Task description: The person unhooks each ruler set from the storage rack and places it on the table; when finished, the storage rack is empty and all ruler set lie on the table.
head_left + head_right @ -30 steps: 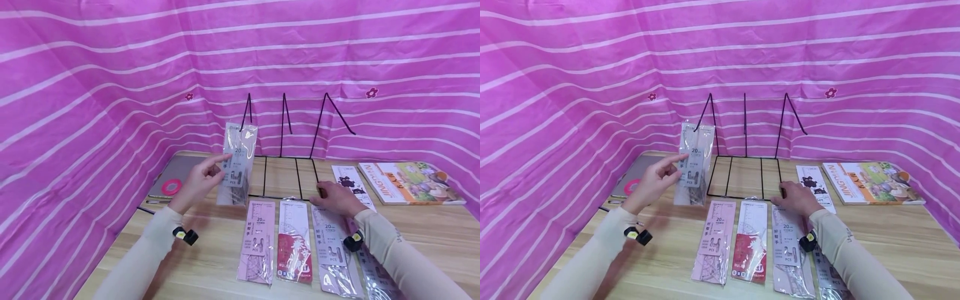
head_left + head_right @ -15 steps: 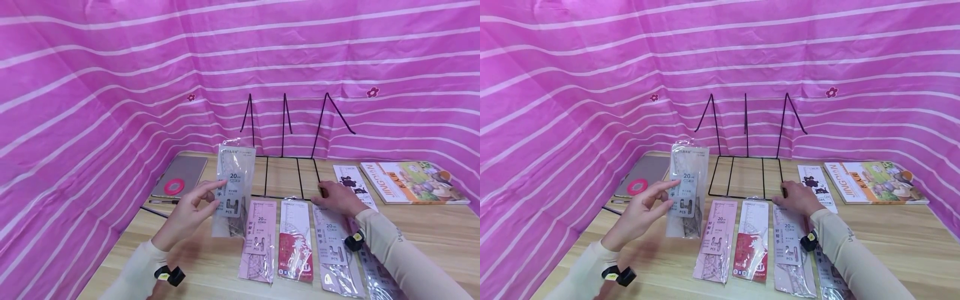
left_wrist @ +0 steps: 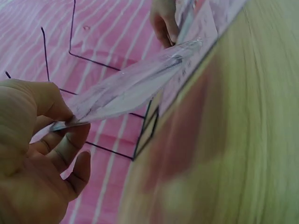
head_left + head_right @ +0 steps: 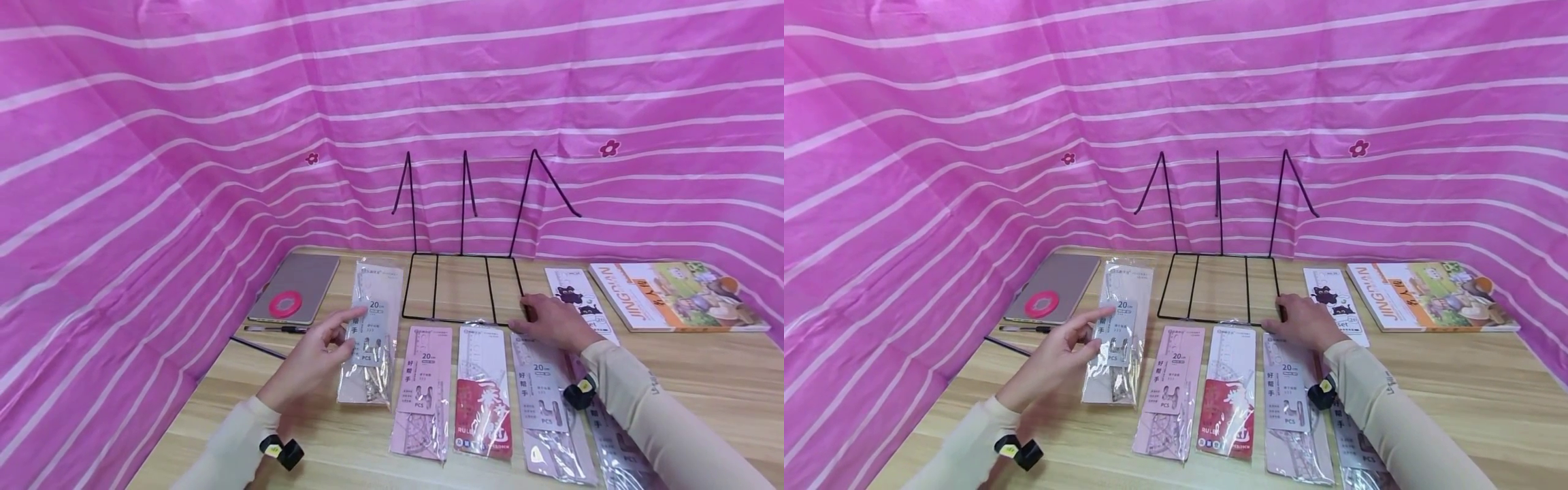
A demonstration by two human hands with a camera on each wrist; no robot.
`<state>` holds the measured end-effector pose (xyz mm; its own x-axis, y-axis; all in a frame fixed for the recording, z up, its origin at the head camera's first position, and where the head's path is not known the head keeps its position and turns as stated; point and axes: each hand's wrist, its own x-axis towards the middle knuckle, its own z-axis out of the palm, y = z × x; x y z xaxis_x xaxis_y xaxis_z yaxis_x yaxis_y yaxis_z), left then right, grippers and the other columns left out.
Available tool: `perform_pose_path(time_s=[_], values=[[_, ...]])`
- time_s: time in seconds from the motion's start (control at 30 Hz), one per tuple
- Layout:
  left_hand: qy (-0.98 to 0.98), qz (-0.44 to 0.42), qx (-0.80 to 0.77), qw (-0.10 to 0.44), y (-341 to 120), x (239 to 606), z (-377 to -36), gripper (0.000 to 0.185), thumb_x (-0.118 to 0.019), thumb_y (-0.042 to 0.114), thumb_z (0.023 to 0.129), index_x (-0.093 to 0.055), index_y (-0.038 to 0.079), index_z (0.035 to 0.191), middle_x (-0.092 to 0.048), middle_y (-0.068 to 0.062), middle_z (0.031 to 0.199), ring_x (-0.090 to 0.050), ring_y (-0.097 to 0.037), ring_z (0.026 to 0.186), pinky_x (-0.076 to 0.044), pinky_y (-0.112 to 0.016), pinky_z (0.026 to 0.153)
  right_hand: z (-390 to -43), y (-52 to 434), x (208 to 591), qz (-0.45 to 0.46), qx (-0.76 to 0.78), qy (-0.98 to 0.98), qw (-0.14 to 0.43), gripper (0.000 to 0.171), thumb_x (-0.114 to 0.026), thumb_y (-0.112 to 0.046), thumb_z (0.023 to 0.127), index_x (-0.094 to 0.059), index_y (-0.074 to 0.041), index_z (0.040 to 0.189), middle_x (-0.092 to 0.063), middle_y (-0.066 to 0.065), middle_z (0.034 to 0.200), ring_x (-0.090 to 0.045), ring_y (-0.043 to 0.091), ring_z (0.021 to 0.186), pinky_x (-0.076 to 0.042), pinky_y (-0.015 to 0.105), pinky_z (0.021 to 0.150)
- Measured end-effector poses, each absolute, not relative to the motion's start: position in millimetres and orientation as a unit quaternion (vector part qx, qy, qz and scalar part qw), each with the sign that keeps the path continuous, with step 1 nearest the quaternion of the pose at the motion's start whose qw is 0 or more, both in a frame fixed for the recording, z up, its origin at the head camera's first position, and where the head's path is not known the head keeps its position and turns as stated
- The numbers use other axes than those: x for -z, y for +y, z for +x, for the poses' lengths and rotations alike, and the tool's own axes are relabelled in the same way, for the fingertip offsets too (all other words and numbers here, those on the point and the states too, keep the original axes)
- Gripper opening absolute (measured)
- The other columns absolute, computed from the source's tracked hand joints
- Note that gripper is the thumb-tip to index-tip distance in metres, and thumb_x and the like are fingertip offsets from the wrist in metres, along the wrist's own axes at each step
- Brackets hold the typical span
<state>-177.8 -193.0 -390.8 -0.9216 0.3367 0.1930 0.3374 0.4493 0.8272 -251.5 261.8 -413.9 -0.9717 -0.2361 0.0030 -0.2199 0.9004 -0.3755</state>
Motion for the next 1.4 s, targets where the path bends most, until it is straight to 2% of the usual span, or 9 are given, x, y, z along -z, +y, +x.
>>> perform_pose_path(time_s=[0.13,0.23,0.4,0.53,0.77,0.93,1.13,1.23,1.4], values=[[-0.868,-0.161,0.469,-0.023,-196,406,-191,0.062,-0.062,0.001,0.097,-0.055,0.025,0.153,-0.055,-0.005,0.091,-0.053,-0.015,0.078,-0.049,-0.021,0.062,-250,261,414,-0.114,0.189,0.975,0.024,0.076,-0.072,-0.048,0.097,-0.053,0.004,0.148,-0.062,0.034,0.138,-0.062,0.054,0.122,-0.051,0.067,0.101],[-0.88,-0.139,0.454,-0.036,-196,415,-198,0.062,-0.061,0.002,0.095,-0.055,0.024,0.153,-0.057,-0.006,0.098,-0.052,-0.015,0.078,-0.047,-0.022,0.062,-250,261,416,-0.113,0.188,0.975,0.026,0.077,-0.072,-0.049,0.096,-0.053,0.004,0.148,-0.062,0.034,0.138,-0.061,0.054,0.122,-0.051,0.067,0.1],[-0.904,-0.148,0.4,-0.023,-194,423,-206,0.058,-0.064,0.006,0.094,-0.058,0.016,0.15,-0.063,-0.008,0.138,-0.062,-0.017,0.101,-0.055,-0.031,0.087,-251,260,418,-0.127,0.187,0.974,0.006,0.07,-0.074,-0.048,0.095,-0.059,0.003,0.142,-0.069,0.03,0.129,-0.068,0.046,0.11,-0.054,0.063,0.093],[-0.921,-0.152,0.357,-0.02,-193,425,-208,0.053,-0.066,0.01,0.094,-0.061,0.012,0.147,-0.061,-0.01,0.147,-0.062,-0.019,0.113,-0.054,-0.042,0.103,-251,258,419,-0.131,0.185,0.974,-0.004,0.067,-0.074,-0.047,0.095,-0.062,0.001,0.14,-0.071,0.028,0.126,-0.069,0.045,0.109,-0.053,0.064,0.091],[-0.942,-0.125,0.308,-0.049,-191,422,-210,0.052,-0.067,0.011,0.094,-0.063,0.018,0.146,-0.062,-0.005,0.115,-0.054,-0.015,0.085,-0.048,-0.03,0.073,-251,256,418,-0.124,0.186,0.975,-0.002,0.071,-0.073,-0.047,0.096,-0.057,0.002,0.145,-0.066,0.031,0.136,-0.062,0.053,0.123,-0.048,0.071,0.1],[-0.955,-0.117,0.265,-0.059,-190,419,-209,0.051,-0.069,0.015,0.096,-0.064,0.023,0.146,-0.056,-0.002,0.106,-0.052,-0.015,0.084,-0.045,-0.029,0.07,-252,257,419,-0.122,0.186,0.975,0.005,0.073,-0.073,-0.047,0.096,-0.056,0.003,0.146,-0.064,0.033,0.137,-0.062,0.055,0.122,-0.049,0.07,0.099],[-0.957,-0.106,0.264,-0.053,-188,416,-211,0.051,-0.071,0.017,0.096,-0.064,0.026,0.146,-0.053,-0.002,0.105,-0.053,-0.016,0.086,-0.045,-0.03,0.07,-253,258,421,-0.12,0.185,0.975,0.009,0.071,-0.074,-0.047,0.096,-0.058,0.002,0.144,-0.066,0.031,0.134,-0.063,0.053,0.122,-0.049,0.071,0.098],[-0.955,-0.105,0.276,-0.035,-185,408,-216,0.052,-0.071,0.019,0.097,-0.063,0.029,0.147,-0.054,-0.002,0.112,-0.058,-0.016,0.094,-0.048,-0.03,0.074,-254,259,421,-0.119,0.183,0.976,0.008,0.069,-0.074,-0.048,0.095,-0.06,0.001,0.142,-0.069,0.029,0.13,-0.066,0.05,0.117,-0.05,0.069,0.096],[-0.946,-0.127,0.299,-0.01,-179,393,-223,0.051,-0.07,0.021,0.099,-0.061,0.027,0.149,-0.053,-0.008,0.119,-0.056,-0.019,0.091,-0.049,-0.03,0.069,-253,261,422,-0.117,0.186,0.976,0.01,0.071,-0.073,-0.05,0.095,-0.059,0.0,0.143,-0.069,0.029,0.13,-0.066,0.05,0.115,-0.05,0.07,0.096]])
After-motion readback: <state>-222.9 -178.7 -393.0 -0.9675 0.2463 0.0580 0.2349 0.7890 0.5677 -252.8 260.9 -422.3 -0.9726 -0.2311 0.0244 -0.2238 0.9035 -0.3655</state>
